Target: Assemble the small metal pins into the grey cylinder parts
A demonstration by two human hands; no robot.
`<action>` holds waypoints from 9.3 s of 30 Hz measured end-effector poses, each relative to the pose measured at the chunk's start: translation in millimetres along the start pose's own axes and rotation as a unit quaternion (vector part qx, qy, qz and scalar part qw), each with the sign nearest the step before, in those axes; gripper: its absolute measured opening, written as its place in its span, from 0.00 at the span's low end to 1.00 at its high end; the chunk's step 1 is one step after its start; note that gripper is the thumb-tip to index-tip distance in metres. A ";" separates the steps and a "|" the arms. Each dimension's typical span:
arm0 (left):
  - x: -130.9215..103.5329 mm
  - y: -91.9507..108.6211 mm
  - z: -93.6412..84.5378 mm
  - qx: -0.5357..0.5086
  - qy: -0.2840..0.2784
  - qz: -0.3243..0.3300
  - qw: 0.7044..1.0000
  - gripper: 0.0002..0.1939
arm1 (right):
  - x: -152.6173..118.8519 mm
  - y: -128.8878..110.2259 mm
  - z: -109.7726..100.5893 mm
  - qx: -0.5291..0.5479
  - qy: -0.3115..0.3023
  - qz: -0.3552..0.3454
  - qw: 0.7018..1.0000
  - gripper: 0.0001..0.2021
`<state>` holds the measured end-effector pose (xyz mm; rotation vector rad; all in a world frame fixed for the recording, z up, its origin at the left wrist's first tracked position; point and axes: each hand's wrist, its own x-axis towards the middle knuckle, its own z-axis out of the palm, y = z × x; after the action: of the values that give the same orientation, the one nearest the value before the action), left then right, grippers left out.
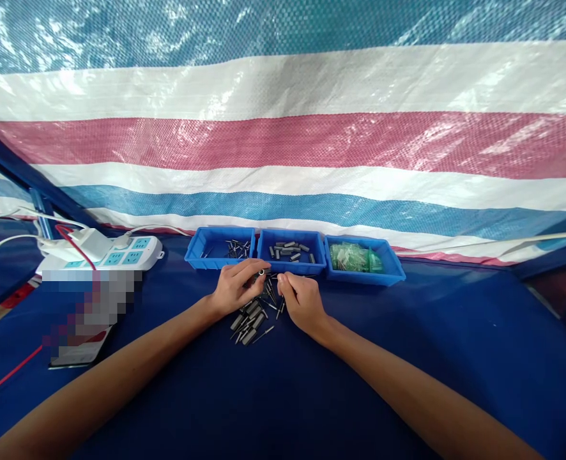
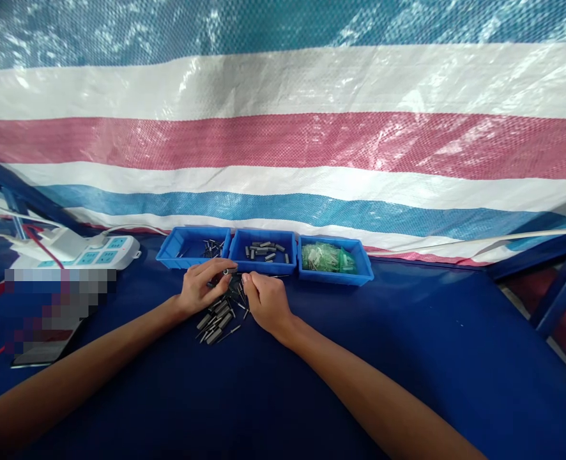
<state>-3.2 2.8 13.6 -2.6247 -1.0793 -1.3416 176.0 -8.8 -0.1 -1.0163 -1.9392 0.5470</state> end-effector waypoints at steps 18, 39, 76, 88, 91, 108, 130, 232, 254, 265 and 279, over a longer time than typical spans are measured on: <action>-0.5 -2.9 3.2 0.024 0.003 0.036 0.999 0.08 | 0.4 -1.9 -2.4 0.012 -0.003 -0.010 1.000 0.18; -2.0 -3.5 2.1 -0.009 -0.018 0.004 1.000 0.12 | 0.6 -2.8 -3.6 0.017 -0.004 -0.009 1.000 0.19; -10.7 -14.6 8.0 -0.035 -0.017 0.007 0.999 0.10 | 0.7 -3.3 -2.4 0.042 0.004 0.018 0.999 0.13; -11.3 -15.6 8.5 -0.004 -0.016 0.015 1.000 0.10 | 1.3 -2.1 -0.3 0.037 0.002 0.015 0.999 0.07; -12.7 -17.3 8.6 -0.019 -0.022 0.016 0.999 0.10 | 1.0 -2.2 -0.5 0.031 -0.010 0.009 0.999 0.07; -8.1 -12.5 6.5 -0.026 -0.047 0.009 0.999 0.11 | -2.1 -4.6 -3.5 0.045 0.064 -0.001 0.997 0.08; -4.9 -9.1 4.4 -0.034 -0.017 0.001 0.999 0.09 | -2.3 -2.0 -1.0 0.017 0.044 -0.004 0.999 0.13; -7.3 -12.6 5.1 -0.037 -0.060 0.031 0.997 0.10 | -1.6 -1.9 -1.6 -0.018 -0.012 -0.007 1.000 0.15; -3.5 -9.4 5.3 -0.011 -0.027 0.064 0.998 0.12 | 0.1 0.7 -0.3 0.001 0.007 0.018 1.000 0.19; -2.9 -8.0 3.9 -0.034 -0.035 0.044 0.998 0.12 | -0.7 2.4 1.3 -0.016 0.009 0.003 1.000 0.19; -6.5 -7.9 1.6 -0.036 -0.036 -0.026 0.998 0.11 | 1.3 -3.3 -3.3 -0.012 -0.004 0.012 1.000 0.17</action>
<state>-9.2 5.6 5.6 -2.7346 -1.1366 -1.3313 176.9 -9.7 4.5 -1.0548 -1.9475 0.5426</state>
